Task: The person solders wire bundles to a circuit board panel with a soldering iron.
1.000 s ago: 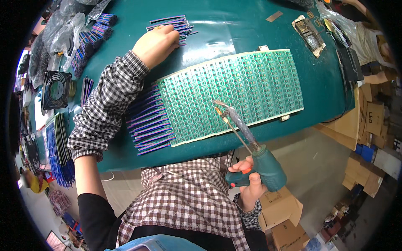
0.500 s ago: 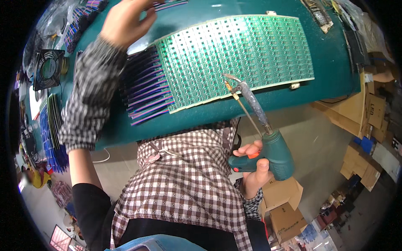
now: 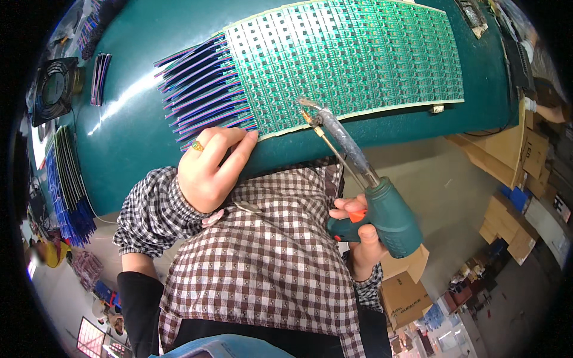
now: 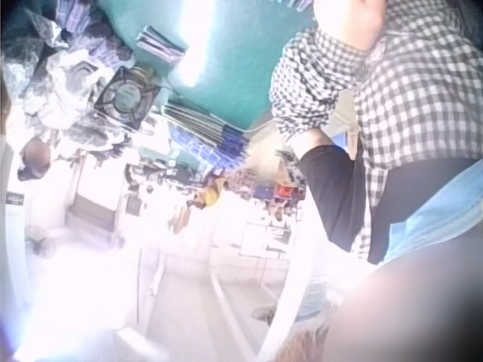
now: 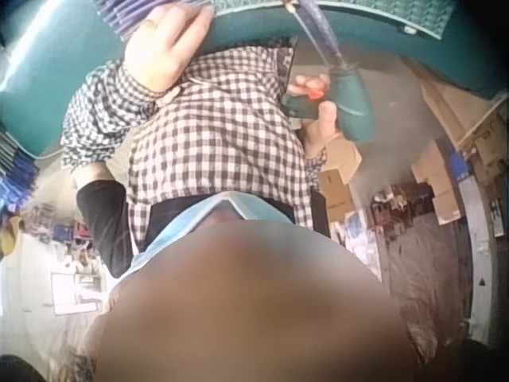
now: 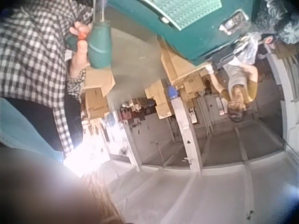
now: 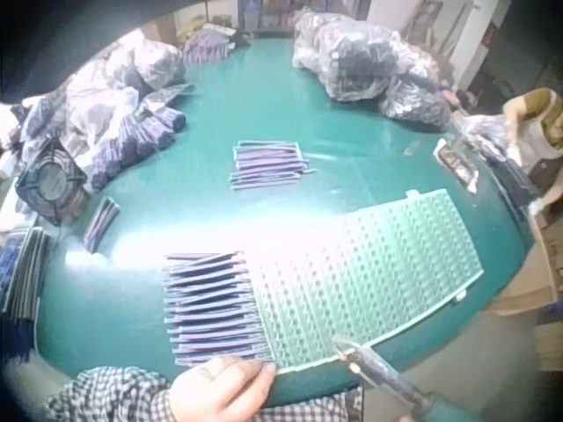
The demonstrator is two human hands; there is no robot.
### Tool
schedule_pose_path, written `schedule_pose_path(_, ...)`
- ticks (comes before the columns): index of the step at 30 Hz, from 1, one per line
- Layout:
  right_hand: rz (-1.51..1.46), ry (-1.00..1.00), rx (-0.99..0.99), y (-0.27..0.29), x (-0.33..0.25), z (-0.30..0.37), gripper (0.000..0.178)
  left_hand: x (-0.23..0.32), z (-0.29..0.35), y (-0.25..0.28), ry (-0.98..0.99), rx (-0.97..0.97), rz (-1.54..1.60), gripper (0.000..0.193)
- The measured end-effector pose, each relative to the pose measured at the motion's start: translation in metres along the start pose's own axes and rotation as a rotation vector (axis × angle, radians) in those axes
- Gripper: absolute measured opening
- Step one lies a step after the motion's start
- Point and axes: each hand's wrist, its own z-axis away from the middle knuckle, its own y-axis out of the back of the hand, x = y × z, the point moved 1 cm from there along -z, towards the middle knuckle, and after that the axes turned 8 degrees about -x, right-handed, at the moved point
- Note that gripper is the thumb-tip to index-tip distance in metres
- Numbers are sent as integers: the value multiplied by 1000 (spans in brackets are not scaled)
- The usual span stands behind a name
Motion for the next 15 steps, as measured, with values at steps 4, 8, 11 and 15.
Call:
schedule_pose_path(4,157,-97,86,-13,-6,6,63,-2,2,-8,24,22,18,41)
schedule_pose_path(8,192,-191,4,-15,-8,11,61,0,2,-11,33,80,18,39)
schedule_pose_path(11,182,-185,-57,-14,-9,12,53,2,0,-12,38,91,30,39)
schedule_pose_path(15,259,-268,-129,-5,-13,12,54,3,-1,-11,46,93,51,38)
